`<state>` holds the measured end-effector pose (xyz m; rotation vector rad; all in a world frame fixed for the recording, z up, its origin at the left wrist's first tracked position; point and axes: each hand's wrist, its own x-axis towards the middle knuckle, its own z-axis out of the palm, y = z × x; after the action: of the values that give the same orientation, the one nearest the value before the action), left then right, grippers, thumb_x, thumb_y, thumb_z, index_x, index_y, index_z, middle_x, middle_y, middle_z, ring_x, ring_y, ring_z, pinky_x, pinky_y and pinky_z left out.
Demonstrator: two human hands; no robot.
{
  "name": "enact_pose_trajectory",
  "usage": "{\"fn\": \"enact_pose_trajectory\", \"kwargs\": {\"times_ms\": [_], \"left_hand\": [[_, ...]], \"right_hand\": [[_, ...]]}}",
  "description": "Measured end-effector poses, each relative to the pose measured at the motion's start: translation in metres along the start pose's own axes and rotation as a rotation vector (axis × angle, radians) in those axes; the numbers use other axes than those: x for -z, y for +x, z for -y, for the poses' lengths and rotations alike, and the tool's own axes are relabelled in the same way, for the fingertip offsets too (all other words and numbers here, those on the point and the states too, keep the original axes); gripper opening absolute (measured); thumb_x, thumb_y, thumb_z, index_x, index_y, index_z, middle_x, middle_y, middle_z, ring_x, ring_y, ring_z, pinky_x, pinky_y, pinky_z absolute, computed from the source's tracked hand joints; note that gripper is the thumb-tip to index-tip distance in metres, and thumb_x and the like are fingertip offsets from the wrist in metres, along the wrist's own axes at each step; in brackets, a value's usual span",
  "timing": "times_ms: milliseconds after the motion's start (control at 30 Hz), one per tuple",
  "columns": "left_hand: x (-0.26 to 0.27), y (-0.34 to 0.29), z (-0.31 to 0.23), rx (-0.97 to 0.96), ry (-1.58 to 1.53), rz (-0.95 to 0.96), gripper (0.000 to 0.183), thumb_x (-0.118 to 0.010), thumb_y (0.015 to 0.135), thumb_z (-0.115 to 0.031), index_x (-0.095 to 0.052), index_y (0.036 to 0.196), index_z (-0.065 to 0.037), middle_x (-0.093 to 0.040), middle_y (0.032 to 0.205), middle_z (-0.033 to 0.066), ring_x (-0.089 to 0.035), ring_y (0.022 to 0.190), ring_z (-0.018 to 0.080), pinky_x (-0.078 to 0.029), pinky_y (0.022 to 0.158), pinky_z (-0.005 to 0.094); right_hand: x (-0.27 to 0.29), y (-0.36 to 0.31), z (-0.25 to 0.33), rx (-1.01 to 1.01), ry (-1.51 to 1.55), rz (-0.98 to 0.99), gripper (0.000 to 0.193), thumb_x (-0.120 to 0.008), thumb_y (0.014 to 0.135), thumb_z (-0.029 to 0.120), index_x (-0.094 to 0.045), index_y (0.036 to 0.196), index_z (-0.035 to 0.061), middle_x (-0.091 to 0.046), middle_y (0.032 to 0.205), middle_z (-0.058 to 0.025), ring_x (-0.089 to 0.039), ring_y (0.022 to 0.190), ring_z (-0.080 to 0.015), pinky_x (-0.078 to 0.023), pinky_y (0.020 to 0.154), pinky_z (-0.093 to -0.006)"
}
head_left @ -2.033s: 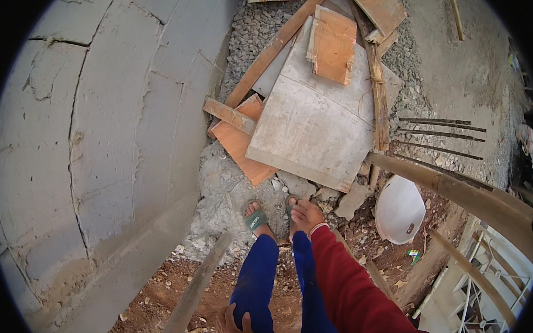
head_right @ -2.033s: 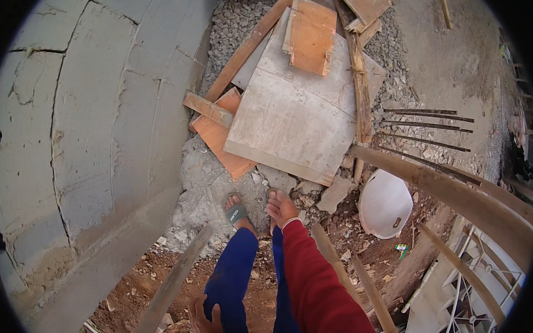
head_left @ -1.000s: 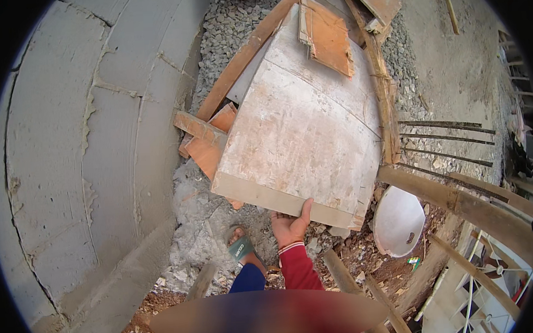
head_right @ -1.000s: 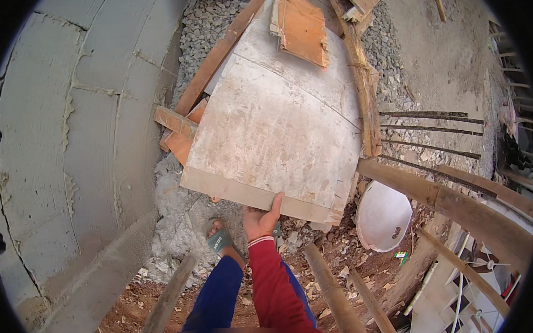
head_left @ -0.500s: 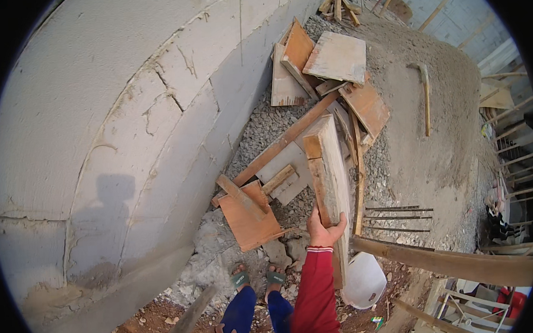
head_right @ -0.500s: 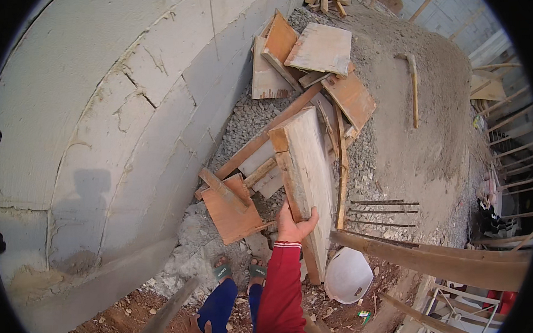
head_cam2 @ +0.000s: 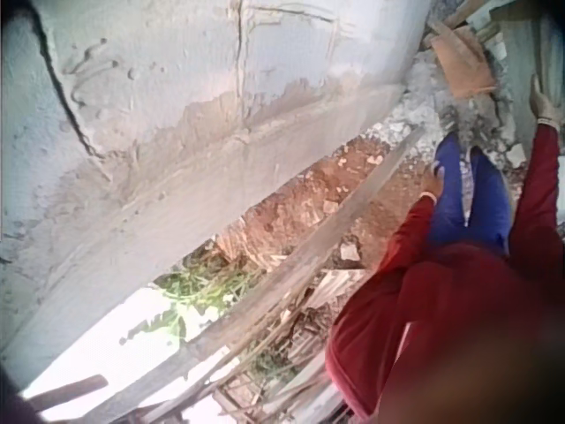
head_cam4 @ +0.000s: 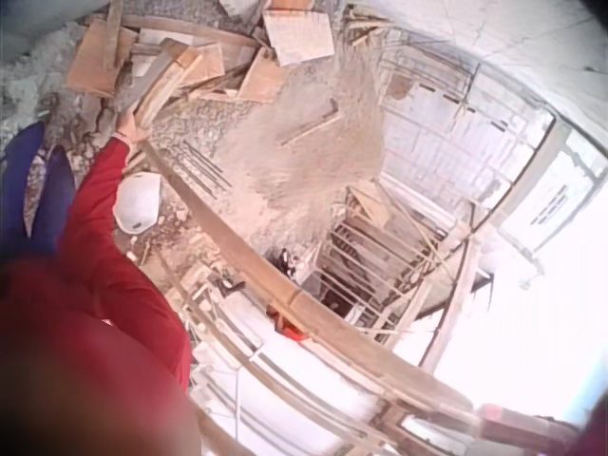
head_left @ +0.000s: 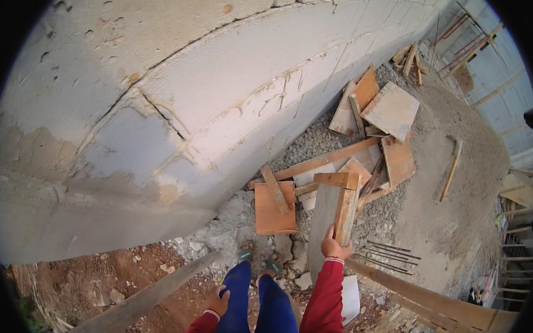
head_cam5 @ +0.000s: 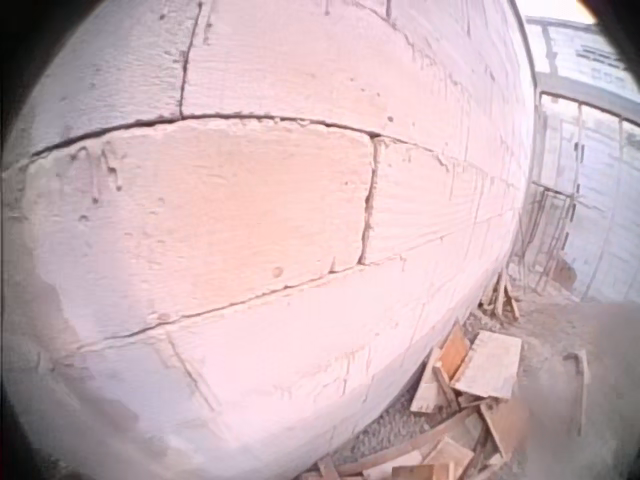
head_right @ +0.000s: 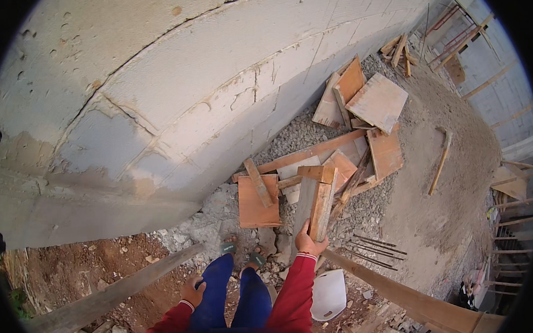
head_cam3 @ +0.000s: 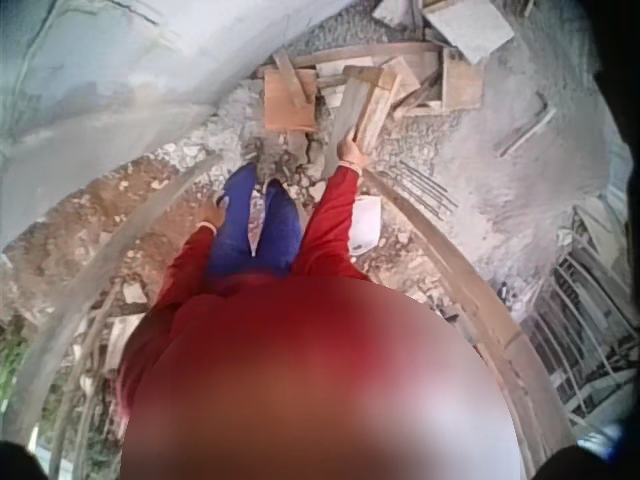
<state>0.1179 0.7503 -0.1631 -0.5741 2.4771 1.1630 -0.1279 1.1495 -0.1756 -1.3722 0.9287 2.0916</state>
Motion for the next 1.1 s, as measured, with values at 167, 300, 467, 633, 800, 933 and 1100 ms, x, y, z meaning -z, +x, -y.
{"fn": "enact_pose_trajectory", "kwargs": {"times_ms": [167,300,467,633,800,933,1100], "left_hand": [[0.016,-0.031,0.029,0.199,-0.269,-0.148,0.032,-0.070,0.095,-0.020,-0.066,0.119,0.000,-0.071,0.108,0.0139,-0.070,0.095,0.0213,-0.056,0.085,0.0350],[0.042,-0.057,0.036,0.320,-0.503,-0.447,0.039,-0.068,0.096,-0.022,-0.060,0.127,0.000,-0.070,0.102,0.0123,-0.069,0.089,0.0214,-0.056,0.076,0.0340],[0.072,-0.081,0.026,0.426,-0.903,-0.570,0.038,-0.067,0.098,-0.024,-0.059,0.126,0.001,-0.069,0.100,0.0102,-0.070,0.083,0.0201,-0.058,0.068,0.0339],[0.081,-0.096,0.007,0.601,-1.121,-0.356,0.051,-0.060,0.103,-0.041,-0.051,0.136,-0.003,-0.066,0.115,0.0140,-0.068,0.101,0.0264,-0.058,0.083,0.0411],[0.083,-0.132,0.009,0.846,-1.314,-0.140,0.086,-0.060,0.096,-0.063,-0.033,0.156,-0.009,-0.044,0.150,0.0251,-0.052,0.130,0.0408,-0.048,0.103,0.0529],[0.095,-0.176,0.048,0.838,-1.339,-0.161,0.093,-0.058,0.094,-0.069,-0.028,0.160,-0.011,-0.036,0.156,0.0248,-0.047,0.133,0.0452,-0.044,0.106,0.0570],[0.086,-0.234,0.118,0.688,-1.495,-0.127,0.063,-0.053,0.102,-0.059,-0.057,0.139,-0.008,-0.060,0.140,0.0191,-0.059,0.123,0.0268,-0.046,0.105,0.0453]], "right_hand": [[0.012,-0.039,0.020,0.036,-0.311,-0.106,0.050,-0.080,0.078,0.027,-0.068,0.123,0.0077,-0.064,0.126,-0.0115,-0.059,0.119,-0.0330,-0.054,0.105,-0.0547],[0.031,-0.082,0.023,0.113,-0.718,-0.153,0.052,-0.080,0.079,0.029,-0.066,0.125,0.0101,-0.062,0.130,-0.0103,-0.058,0.122,-0.0323,-0.053,0.105,-0.0557],[0.064,-0.139,0.024,0.016,-1.200,-0.102,0.052,-0.078,0.081,0.029,-0.061,0.127,0.0102,-0.061,0.133,-0.0134,-0.056,0.126,-0.0373,-0.046,0.110,-0.0588],[0.100,-0.202,0.019,-0.023,-1.738,-0.126,0.057,-0.074,0.083,0.031,-0.054,0.132,0.0101,-0.055,0.135,-0.0182,-0.053,0.127,-0.0438,-0.044,0.109,-0.0611],[0.166,-0.241,0.022,-0.191,-2.033,-0.081,0.057,-0.071,0.085,0.029,-0.049,0.135,0.0117,-0.052,0.138,-0.0187,-0.050,0.130,-0.0442,-0.040,0.110,-0.0633],[0.235,-0.247,0.028,-0.470,-2.191,0.063,0.053,-0.068,0.088,0.026,-0.047,0.136,0.0119,-0.050,0.139,-0.0195,-0.048,0.132,-0.0451,-0.042,0.108,-0.0663],[0.312,-0.257,0.030,-0.515,-2.285,-0.101,0.057,-0.067,0.089,0.026,-0.046,0.140,0.0116,-0.049,0.144,-0.0198,-0.046,0.135,-0.0447,-0.036,0.112,-0.0674]]}}
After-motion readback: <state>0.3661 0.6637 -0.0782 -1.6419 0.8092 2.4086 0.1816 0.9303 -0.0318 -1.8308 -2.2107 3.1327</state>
